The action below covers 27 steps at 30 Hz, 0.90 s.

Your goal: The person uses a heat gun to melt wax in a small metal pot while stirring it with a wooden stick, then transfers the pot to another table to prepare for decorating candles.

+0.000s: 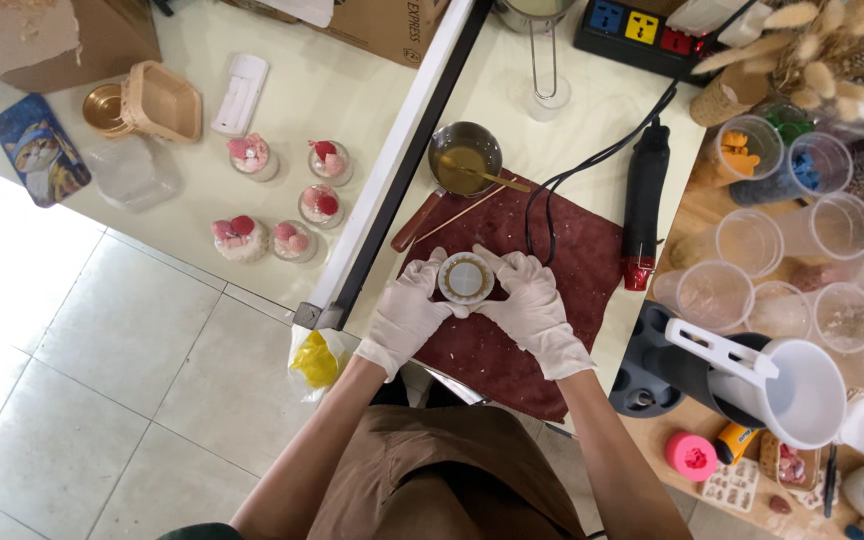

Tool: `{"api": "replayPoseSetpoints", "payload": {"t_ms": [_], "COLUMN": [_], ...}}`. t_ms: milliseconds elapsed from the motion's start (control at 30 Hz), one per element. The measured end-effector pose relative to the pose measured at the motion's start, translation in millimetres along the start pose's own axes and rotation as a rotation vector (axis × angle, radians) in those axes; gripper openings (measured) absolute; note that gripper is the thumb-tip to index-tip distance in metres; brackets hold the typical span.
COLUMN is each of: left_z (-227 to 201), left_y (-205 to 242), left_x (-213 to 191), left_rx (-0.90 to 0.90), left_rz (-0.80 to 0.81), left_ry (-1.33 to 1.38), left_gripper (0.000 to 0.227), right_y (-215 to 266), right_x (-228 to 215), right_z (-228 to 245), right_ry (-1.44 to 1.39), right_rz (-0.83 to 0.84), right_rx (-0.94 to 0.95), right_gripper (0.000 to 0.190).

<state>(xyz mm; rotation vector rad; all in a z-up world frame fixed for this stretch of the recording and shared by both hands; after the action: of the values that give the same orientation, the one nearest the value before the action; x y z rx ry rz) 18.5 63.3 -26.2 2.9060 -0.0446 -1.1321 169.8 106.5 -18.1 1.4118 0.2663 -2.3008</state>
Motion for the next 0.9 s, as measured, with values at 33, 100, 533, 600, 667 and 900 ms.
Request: {"api": "replayPoseSetpoints", "payload": {"t_ms": [33,100,533,600,667,900], "left_z": [3.9,7.8,-43.6,-39.8,-35.1,2.5], "left_y": [0.1,1.4,16.2,21.9,28.1,50.0], "left_x": [1.3,2.0,-115.1,-129.3,-142.8,-216.4], "left_rx": [-0.046,-0.093,-0.034,-0.105,-0.108,0.083], "left_rz": [0.025,0.043,-0.092,-0.041,-0.023,-0.084], "left_ry": [0.081,0.164,0.277,0.226,0.427,0.422], "left_gripper": [0.087,0.091,0.078,0.073,0.072,0.058], "right_y": [-0.6,-3.3,-14.5,-17.0,-19.4,-38.7], "right_x": [-6.1,-13.7,-83.2,-84.7,-87.2,-54.6], "right_z": [4.1,13.4,104.6,118.6,136.9,206.1], "right_ry": [0.003,-0.004,0.025,0.010,0.019,0.079], "right_rz": [0.002,0.063,-0.009,0.001,-0.020,-0.029], "right_rx": [-0.007,-0.026,-0.214,-0.208,-0.248,-0.250], "right_gripper": [0.087,0.087,0.080,0.080,0.080,0.077]}}
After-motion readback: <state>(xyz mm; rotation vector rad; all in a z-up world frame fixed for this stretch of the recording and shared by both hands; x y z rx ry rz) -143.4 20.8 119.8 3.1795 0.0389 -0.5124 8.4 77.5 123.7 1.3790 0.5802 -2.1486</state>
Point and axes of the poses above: each hand's wrist, its own y-axis away from the middle knuckle, its own x-axis out of the palm, z = x × y, the point moved 10 cm from there along -y, towards the middle knuckle, and after that the axes turned 2 degrees about x, right-handed, at the moved point
